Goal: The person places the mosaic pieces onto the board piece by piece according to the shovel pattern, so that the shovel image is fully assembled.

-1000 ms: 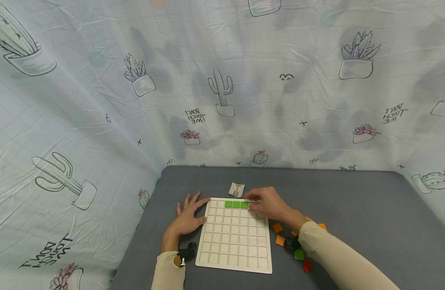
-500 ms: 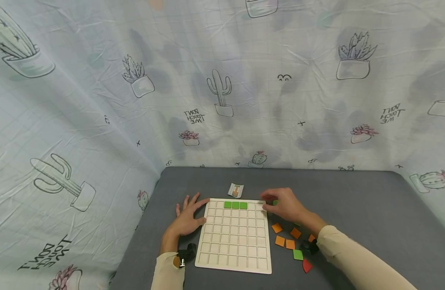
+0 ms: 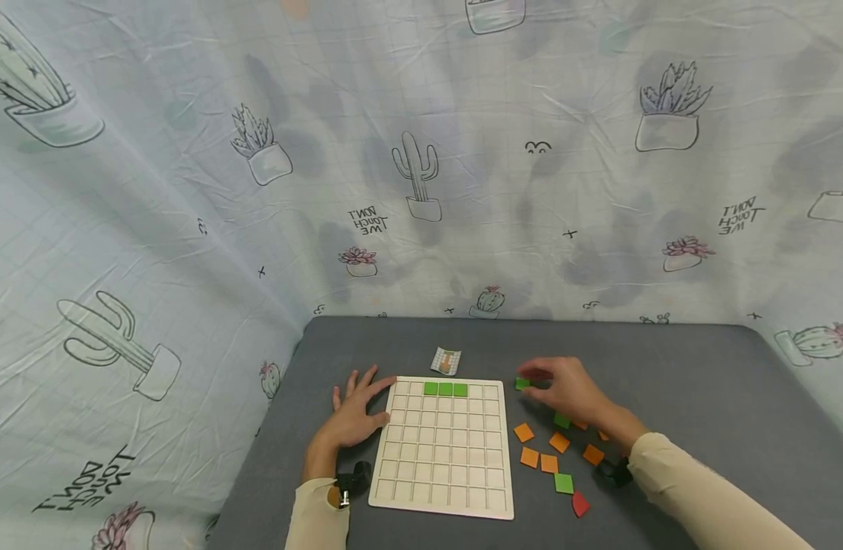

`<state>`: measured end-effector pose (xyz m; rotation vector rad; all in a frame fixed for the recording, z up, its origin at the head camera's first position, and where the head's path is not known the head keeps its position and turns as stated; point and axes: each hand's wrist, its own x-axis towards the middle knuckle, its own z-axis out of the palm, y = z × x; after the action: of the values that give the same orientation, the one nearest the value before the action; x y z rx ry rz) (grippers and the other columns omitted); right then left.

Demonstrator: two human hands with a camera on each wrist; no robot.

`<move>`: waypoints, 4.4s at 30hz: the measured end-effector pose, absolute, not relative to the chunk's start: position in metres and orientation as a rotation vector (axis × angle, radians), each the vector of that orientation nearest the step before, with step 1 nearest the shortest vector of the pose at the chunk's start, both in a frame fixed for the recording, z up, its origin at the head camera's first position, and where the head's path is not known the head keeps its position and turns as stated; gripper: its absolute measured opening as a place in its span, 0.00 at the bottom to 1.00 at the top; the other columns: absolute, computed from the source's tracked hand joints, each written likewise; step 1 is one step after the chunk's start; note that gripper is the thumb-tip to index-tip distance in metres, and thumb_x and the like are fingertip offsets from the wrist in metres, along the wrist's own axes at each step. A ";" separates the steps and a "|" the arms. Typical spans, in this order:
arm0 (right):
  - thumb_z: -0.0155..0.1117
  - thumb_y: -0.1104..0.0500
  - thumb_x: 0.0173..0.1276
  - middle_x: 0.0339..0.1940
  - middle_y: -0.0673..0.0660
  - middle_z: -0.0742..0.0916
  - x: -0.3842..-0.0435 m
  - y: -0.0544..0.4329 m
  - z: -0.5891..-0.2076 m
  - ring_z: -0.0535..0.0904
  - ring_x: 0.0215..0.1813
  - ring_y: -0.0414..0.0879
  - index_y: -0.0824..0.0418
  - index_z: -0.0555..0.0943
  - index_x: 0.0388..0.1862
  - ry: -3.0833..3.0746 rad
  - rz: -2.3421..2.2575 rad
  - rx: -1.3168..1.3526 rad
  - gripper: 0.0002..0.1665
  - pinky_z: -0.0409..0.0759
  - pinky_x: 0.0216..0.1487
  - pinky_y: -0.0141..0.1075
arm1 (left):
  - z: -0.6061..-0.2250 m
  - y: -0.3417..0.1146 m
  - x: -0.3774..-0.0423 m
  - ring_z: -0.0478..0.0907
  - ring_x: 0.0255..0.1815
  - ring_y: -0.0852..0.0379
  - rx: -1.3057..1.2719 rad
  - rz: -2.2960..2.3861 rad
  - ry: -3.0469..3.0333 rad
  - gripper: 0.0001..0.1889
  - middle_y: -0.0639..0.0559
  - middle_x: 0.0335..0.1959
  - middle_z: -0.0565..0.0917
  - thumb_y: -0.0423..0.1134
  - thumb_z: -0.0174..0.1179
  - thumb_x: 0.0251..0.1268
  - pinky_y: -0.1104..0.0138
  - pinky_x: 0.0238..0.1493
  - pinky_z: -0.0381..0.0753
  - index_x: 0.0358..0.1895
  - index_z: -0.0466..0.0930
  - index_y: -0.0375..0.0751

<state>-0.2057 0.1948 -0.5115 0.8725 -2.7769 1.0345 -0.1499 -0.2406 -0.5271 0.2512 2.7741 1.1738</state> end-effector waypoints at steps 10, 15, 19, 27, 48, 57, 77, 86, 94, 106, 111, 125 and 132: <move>0.81 0.60 0.69 0.54 0.56 0.94 -0.215 0.202 -0.518 0.93 0.54 0.53 0.62 0.90 0.61 -2.842 1.049 0.812 0.22 0.92 0.55 0.49 | -0.530 -0.241 -0.150 0.33 0.91 0.25 0.257 1.165 2.776 0.35 0.35 0.91 0.54 0.32 0.68 0.69 0.24 0.79 0.21 0.80 0.76 0.50; 0.81 0.61 0.69 0.54 0.56 0.94 -0.220 0.201 -0.523 0.92 0.54 0.53 0.61 0.90 0.60 -2.850 1.029 0.810 0.22 0.91 0.55 0.49 | -0.531 -0.241 -0.151 0.33 0.91 0.25 0.263 1.169 2.776 0.35 0.34 0.91 0.54 0.32 0.68 0.69 0.24 0.79 0.21 0.80 0.76 0.50; 0.81 0.62 0.68 0.53 0.56 0.94 -0.220 0.198 -0.524 0.92 0.54 0.53 0.62 0.90 0.59 -2.845 0.993 0.830 0.21 0.92 0.54 0.49 | -0.531 -0.242 -0.151 0.33 0.91 0.25 0.257 1.171 2.778 0.35 0.34 0.91 0.54 0.32 0.69 0.69 0.25 0.80 0.21 0.80 0.76 0.50; 0.79 0.66 0.68 0.51 0.55 0.94 -0.217 0.195 -0.523 0.92 0.53 0.53 0.62 0.90 0.57 -2.851 0.976 0.838 0.19 0.92 0.53 0.48 | -0.530 -0.241 -0.151 0.33 0.91 0.24 0.248 1.170 2.781 0.36 0.34 0.91 0.54 0.32 0.68 0.68 0.24 0.80 0.21 0.80 0.76 0.49; 0.80 0.66 0.68 0.52 0.52 0.95 -0.172 0.168 -0.479 0.92 0.51 0.51 0.58 0.91 0.57 -2.657 1.085 0.825 0.19 0.92 0.52 0.50 | -0.528 -0.243 -0.152 0.33 0.91 0.25 0.254 1.175 2.773 0.35 0.34 0.91 0.53 0.32 0.68 0.70 0.25 0.79 0.20 0.81 0.75 0.50; 0.82 0.67 0.64 0.51 0.51 0.95 -0.141 0.141 -0.467 0.93 0.49 0.53 0.59 0.92 0.56 -2.601 1.064 0.811 0.20 0.92 0.50 0.52 | -0.528 -0.242 -0.151 0.32 0.91 0.25 0.257 1.175 2.770 0.35 0.35 0.91 0.52 0.32 0.68 0.71 0.25 0.80 0.20 0.81 0.75 0.49; 0.84 0.68 0.61 0.48 0.48 0.95 -0.105 0.088 -0.485 0.93 0.47 0.45 0.57 0.93 0.54 -2.507 1.214 0.858 0.21 0.93 0.47 0.47 | -0.529 -0.244 -0.154 0.32 0.91 0.25 0.257 1.162 2.761 0.35 0.35 0.91 0.52 0.33 0.67 0.71 0.24 0.80 0.21 0.81 0.75 0.50; 0.81 0.68 0.64 0.48 0.50 0.95 -0.090 0.066 -0.499 0.93 0.47 0.47 0.58 0.93 0.54 -2.557 1.384 0.916 0.19 0.93 0.50 0.43 | -0.528 -0.245 -0.153 0.32 0.91 0.25 0.257 1.154 2.761 0.35 0.34 0.91 0.52 0.32 0.67 0.72 0.24 0.80 0.20 0.82 0.74 0.50; 0.79 0.68 0.66 0.49 0.49 0.95 -0.085 0.052 -0.508 0.93 0.48 0.42 0.60 0.92 0.54 -2.616 1.461 0.969 0.17 0.93 0.50 0.42 | -0.527 -0.244 -0.152 0.33 0.92 0.25 0.245 1.141 2.770 0.35 0.35 0.91 0.52 0.33 0.67 0.72 0.24 0.80 0.22 0.82 0.74 0.50; 0.77 0.73 0.61 0.46 0.52 0.96 -0.086 0.039 -0.530 0.92 0.49 0.39 0.60 0.93 0.48 -2.546 1.313 1.072 0.17 0.91 0.50 0.36 | -0.527 -0.244 -0.152 0.33 0.91 0.24 0.241 1.140 2.774 0.35 0.35 0.91 0.53 0.33 0.67 0.71 0.24 0.81 0.22 0.81 0.75 0.50; 0.79 0.71 0.60 0.45 0.51 0.96 -0.086 0.033 -0.531 0.91 0.49 0.37 0.60 0.93 0.47 -2.568 1.191 1.094 0.17 0.91 0.51 0.34 | -0.527 -0.244 -0.153 0.33 0.91 0.25 0.238 1.137 2.779 0.35 0.35 0.91 0.53 0.33 0.67 0.71 0.24 0.81 0.22 0.81 0.75 0.51; 0.82 0.67 0.62 0.48 0.49 0.95 -0.085 0.027 -0.530 0.91 0.51 0.38 0.58 0.93 0.50 -2.638 1.097 1.085 0.17 0.90 0.54 0.37 | -0.528 -0.244 -0.154 0.34 0.91 0.24 0.238 1.130 2.789 0.35 0.35 0.91 0.54 0.33 0.67 0.70 0.24 0.81 0.23 0.81 0.75 0.50; 0.83 0.66 0.61 0.48 0.50 0.95 -0.085 0.028 -0.530 0.91 0.51 0.38 0.58 0.93 0.51 -2.633 1.097 1.081 0.18 0.90 0.54 0.37 | -0.527 -0.243 -0.154 0.33 0.92 0.25 0.239 1.116 2.785 0.35 0.36 0.91 0.53 0.33 0.66 0.71 0.25 0.81 0.23 0.82 0.74 0.50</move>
<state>-0.0849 0.0278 -0.5301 1.0814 -2.6327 1.0972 -0.1538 -0.2428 -0.5270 0.2395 2.7849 1.1158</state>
